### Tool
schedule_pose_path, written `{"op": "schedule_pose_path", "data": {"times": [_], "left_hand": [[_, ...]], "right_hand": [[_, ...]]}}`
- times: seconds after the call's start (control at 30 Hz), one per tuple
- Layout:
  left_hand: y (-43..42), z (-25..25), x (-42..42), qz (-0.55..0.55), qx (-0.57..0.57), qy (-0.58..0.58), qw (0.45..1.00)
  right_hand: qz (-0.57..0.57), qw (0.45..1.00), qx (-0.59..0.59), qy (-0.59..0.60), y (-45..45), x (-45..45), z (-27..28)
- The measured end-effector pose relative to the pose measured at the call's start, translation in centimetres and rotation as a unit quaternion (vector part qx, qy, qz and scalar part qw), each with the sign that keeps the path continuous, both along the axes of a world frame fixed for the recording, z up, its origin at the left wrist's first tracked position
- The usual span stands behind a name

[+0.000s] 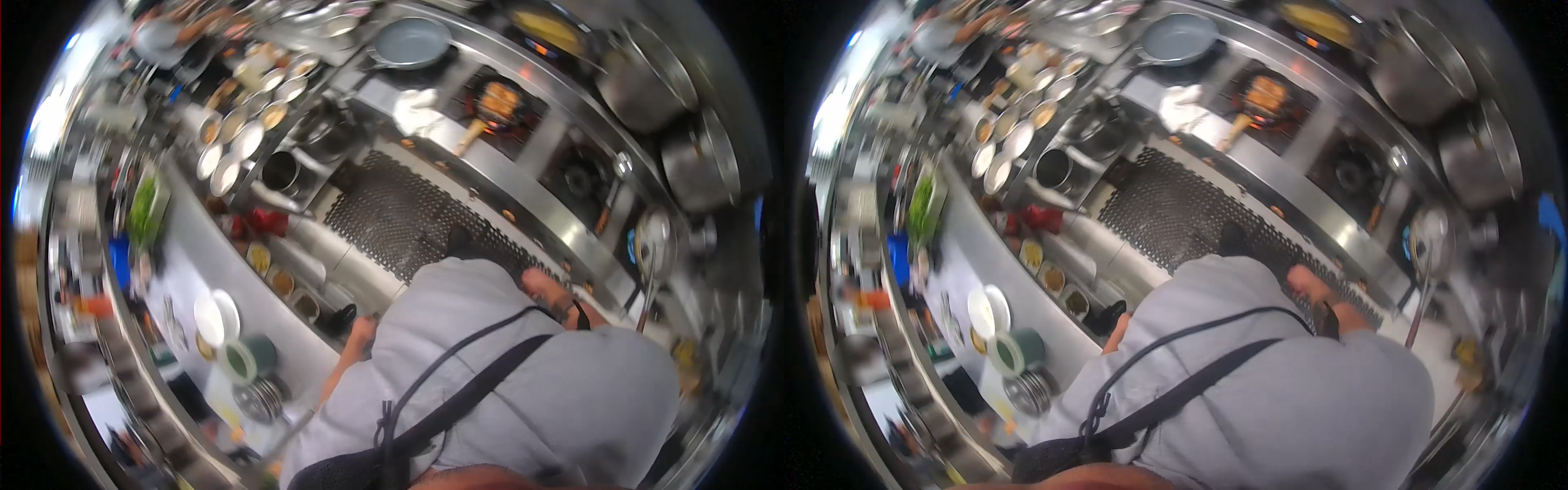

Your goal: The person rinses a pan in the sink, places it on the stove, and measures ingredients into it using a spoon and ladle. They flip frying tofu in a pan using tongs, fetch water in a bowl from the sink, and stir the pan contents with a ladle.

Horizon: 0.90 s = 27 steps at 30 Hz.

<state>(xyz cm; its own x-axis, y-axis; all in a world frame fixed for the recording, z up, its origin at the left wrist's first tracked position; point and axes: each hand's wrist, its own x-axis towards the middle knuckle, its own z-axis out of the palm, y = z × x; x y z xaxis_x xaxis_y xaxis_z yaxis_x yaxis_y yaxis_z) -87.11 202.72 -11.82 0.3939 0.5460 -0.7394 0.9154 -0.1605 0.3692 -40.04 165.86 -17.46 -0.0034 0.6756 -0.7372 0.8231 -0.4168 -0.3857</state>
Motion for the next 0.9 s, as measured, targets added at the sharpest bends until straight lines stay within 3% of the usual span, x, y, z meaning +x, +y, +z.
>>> {"op": "schedule_pose_path", "data": {"times": [0.03, 0.1, 0.17, 0.2, 0.27, 0.3, 0.37, 0.4, 0.47, 0.5, 0.57, 0.67, 0.77, 0.8, 0.87, 0.9], "left_hand": [[1.0, -0.4, 0.5, -0.034, 0.010, 0.004, 0.999], [3.2, -1.7, 1.0, -0.073, 0.022, 0.006, 0.997], [6.0, -2.9, 2.1, -0.079, 0.031, 0.002, 0.996], [7.5, -3.5, 2.6, -0.077, 0.034, -0.002, 0.996], [10.4, -4.4, 4.7, -0.067, 0.039, -0.015, 0.997], [11.5, -4.7, 6.1, -0.061, 0.041, -0.020, 0.997], [13.6, -5.6, 8.6, -0.055, 0.040, -0.033, 0.997], [14.5, -5.9, 10.0, -0.055, 0.040, -0.037, 0.997], [15.8, -6.4, 12.5, -0.074, 0.039, -0.045, 0.995], [16.2, -6.2, 13.8, -0.102, 0.043, -0.054, 0.992], [17.4, -6.1, 16.7, -0.161, 0.051, -0.073, 0.983], [18.5, -4.5, 22.0, -0.215, 0.039, -0.093, 0.971], [14.9, 4.9, 29.2, -0.149, -0.046, -0.088, 0.984], [14.8, 5.0, 30.0, -0.148, -0.049, -0.086, 0.984], [15.3, 4.9, 31.2, -0.189, -0.031, -0.095, 0.977], [15.4, 4.5, 31.7, -0.196, -0.035, -0.093, 0.976]], "right_hand": [[0.054, 0.998, 0.015, -0.029, -0.3, 0.2, -1.5], [-0.091, 0.996, 0.006, 0.008, 0.5, 0.7, -4.1], [-0.224, 0.969, 0.096, -0.035, 2.7, 0.7, -1.3], [-0.156, 0.956, 0.199, -0.147, 3.8, 1.0, 1.6], [-0.510, 0.823, 0.204, -0.147, 6.3, 1.3, 8.1], [-0.524, 0.815, 0.196, -0.149, 6.2, 2.0, 9.6], [-0.593, 0.719, 0.275, -0.235, 4.9, 4.3, 11.3], [-0.601, 0.715, 0.269, -0.236, 3.8, 5.3, 11.2], [-0.633, 0.651, 0.324, -0.265, 1.3, 7.2, 11.2], [-0.641, 0.646, 0.320, -0.265, 0.3, 7.4, 11.3], [-0.701, 0.573, 0.291, -0.309, -1.5, 7.3, 11.8], [-0.724, 0.517, 0.277, -0.364, -4.4, 5.8, 12.5], [-0.661, 0.510, 0.243, -0.495, -9.6, 5.2, 15.3], [-0.621, 0.507, 0.219, -0.556, -11.9, 5.0, 17.1], [-0.614, 0.425, 0.174, -0.642, -16.8, 5.0, 21.0], [-0.603, 0.398, 0.085, -0.686, -18.9, 4.8, 23.4]]}}
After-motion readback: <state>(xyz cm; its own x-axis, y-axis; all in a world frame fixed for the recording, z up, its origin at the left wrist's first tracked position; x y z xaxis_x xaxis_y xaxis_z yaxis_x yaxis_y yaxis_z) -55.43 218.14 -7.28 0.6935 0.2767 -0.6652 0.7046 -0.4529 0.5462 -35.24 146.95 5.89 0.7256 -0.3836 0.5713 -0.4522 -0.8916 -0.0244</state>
